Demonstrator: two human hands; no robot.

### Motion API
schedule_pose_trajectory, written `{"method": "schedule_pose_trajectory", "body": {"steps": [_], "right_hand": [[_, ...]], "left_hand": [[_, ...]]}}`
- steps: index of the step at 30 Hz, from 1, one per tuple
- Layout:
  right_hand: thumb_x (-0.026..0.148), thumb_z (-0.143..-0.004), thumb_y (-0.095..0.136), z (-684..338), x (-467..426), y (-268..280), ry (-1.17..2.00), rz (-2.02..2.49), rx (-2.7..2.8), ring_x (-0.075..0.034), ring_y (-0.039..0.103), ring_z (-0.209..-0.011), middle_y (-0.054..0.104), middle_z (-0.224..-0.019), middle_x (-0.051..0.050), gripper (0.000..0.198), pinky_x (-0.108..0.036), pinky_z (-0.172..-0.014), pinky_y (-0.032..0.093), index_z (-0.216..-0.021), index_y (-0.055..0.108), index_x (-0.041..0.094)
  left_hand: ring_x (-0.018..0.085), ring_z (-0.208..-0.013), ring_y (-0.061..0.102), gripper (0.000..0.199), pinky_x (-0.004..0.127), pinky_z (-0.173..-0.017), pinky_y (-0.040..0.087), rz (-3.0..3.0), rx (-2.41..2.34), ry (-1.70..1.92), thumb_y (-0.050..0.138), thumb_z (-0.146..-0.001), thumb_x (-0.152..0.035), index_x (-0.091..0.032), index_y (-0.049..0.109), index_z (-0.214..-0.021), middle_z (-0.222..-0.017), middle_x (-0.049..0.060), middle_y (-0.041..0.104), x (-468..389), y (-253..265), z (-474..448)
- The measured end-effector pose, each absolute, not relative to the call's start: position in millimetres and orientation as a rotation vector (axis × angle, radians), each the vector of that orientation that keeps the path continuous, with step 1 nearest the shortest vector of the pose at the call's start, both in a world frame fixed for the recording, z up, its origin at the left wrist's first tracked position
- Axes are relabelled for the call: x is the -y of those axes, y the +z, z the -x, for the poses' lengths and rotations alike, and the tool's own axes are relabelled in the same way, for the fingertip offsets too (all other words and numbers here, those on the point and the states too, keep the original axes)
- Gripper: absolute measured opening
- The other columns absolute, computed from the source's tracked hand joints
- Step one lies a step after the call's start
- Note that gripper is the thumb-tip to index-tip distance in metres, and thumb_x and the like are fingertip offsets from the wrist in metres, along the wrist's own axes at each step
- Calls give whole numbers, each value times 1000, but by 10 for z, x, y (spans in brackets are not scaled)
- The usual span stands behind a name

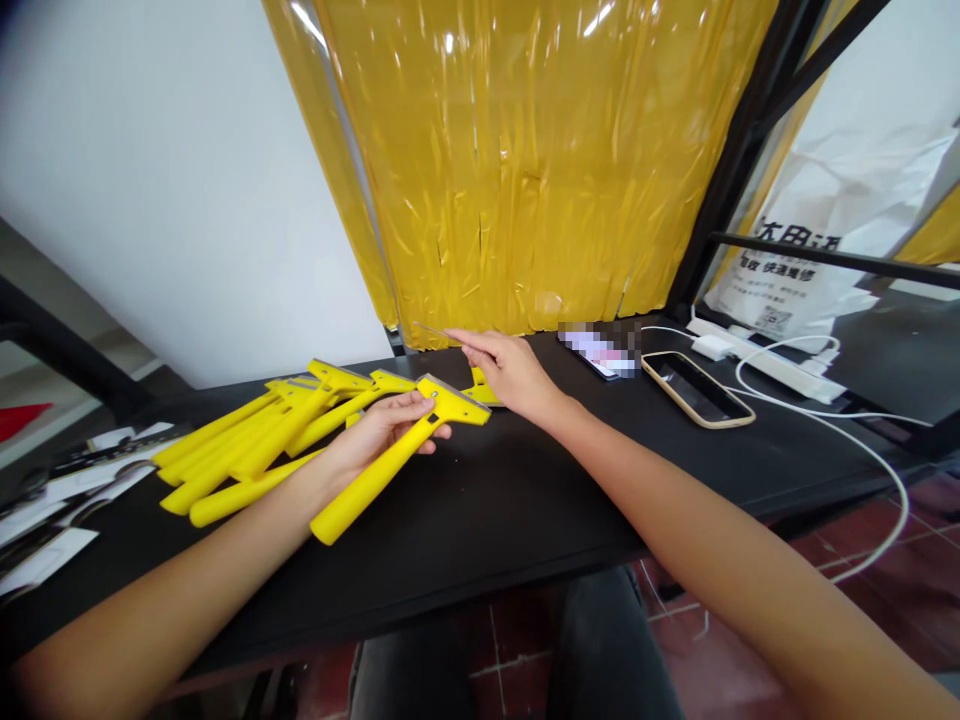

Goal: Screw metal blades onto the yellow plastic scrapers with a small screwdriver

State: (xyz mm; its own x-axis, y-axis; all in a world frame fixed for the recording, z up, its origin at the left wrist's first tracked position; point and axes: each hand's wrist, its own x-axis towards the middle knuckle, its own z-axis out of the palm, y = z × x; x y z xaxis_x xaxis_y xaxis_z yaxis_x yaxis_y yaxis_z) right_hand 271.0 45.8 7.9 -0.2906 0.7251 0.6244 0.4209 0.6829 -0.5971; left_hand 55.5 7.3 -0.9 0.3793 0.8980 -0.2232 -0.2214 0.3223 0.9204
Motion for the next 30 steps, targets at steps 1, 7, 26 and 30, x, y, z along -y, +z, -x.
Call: {"method": "schedule_pose_trajectory", "body": {"steps": [1,7,26,30], "right_hand": [[27,-98,46,-2729,-461,98,380,904,1931,-18,61,-83,66,-90,-3,35,-35,-80,47,-130,62,24],[38,-93,59,-2846,-444,245,623,863,1782,-13,60,-65,70,-91,-5,27,-29,-61,49,-114,60,20],[48,-85,69,-2813,-344,312,470,847,1682,-11,54,-58,66,-70,-1,30,-26,-55,42,-83,67,19],[48,-86,68,-2809,-349,297,419,871,1724,-14,59,-64,69,-75,-3,29,-27,-59,45,-83,67,19]], "left_hand": [[22,-72,74,16,24,-55,61,-944,-881,881,74,-82,-17,-14,59,-78,-77,8,70,-72,-8,-557],[22,-73,75,16,24,-55,61,-896,-910,953,71,-85,-12,-14,57,-77,-75,7,69,-80,8,-571],[22,-71,75,9,25,-52,62,-853,-942,1024,63,-89,-6,-11,59,-82,-78,10,71,-95,17,-592],[22,-70,75,13,25,-52,61,-858,-955,1035,63,-88,-5,-12,58,-78,-74,8,69,-85,37,-591]]}}
